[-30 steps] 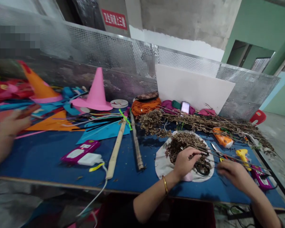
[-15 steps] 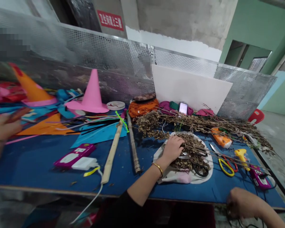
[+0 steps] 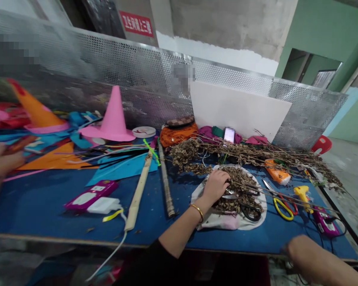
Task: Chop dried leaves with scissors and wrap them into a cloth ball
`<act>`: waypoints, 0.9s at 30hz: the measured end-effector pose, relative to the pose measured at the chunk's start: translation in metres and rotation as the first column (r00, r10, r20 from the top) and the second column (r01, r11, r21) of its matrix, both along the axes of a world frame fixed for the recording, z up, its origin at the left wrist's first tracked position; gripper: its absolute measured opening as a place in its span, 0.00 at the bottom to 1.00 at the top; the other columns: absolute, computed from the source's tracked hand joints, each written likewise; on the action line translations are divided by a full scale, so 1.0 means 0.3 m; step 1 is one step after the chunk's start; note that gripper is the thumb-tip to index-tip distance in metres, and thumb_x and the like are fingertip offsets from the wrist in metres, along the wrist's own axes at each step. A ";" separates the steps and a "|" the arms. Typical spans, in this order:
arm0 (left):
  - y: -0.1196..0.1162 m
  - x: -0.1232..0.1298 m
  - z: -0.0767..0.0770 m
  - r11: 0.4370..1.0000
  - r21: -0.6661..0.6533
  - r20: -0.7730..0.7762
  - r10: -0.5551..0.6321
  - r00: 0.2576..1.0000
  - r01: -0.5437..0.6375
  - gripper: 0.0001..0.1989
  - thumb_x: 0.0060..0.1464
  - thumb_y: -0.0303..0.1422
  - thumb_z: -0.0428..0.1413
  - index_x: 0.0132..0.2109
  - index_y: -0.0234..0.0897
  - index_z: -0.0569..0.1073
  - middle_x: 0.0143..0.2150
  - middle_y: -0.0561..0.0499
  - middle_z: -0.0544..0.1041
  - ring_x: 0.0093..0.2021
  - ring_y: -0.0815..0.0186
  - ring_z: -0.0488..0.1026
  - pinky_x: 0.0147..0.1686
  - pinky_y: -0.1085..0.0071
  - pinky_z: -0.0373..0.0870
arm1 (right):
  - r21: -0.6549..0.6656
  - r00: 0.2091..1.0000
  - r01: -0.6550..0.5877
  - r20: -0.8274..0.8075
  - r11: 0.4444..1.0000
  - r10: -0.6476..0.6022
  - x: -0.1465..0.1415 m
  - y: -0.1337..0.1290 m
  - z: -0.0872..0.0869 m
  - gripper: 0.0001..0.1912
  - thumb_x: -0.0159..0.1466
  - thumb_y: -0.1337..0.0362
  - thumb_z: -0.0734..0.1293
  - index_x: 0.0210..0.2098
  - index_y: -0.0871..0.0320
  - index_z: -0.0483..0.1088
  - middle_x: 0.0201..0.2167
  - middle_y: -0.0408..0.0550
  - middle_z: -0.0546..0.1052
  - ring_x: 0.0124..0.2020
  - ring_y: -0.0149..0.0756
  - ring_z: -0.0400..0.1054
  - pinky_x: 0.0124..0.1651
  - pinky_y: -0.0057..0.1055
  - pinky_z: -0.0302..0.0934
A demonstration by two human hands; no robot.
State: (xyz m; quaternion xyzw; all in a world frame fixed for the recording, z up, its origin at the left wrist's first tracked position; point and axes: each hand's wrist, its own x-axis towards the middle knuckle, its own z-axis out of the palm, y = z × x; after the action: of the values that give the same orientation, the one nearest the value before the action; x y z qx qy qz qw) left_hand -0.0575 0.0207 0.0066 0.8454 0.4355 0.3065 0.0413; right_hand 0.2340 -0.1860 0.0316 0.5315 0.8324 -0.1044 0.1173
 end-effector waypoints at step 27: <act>0.089 0.043 0.023 0.770 -0.432 0.861 0.507 -0.038 0.470 0.17 0.31 0.35 0.68 0.31 0.34 0.73 0.29 0.52 0.78 0.30 0.66 0.75 0.35 0.66 0.73 | 0.603 0.947 0.230 -0.320 0.764 -0.033 -0.210 0.661 0.001 0.14 0.70 0.62 0.54 0.40 0.54 0.70 0.35 0.45 0.77 0.33 0.32 0.70 0.34 0.25 0.51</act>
State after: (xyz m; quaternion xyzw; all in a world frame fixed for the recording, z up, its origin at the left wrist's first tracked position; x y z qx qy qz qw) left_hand -0.0446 0.0475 0.0135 0.2701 0.3502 0.6473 0.6208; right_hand 0.1710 0.0123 0.0320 0.5762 0.7867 0.0966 -0.1993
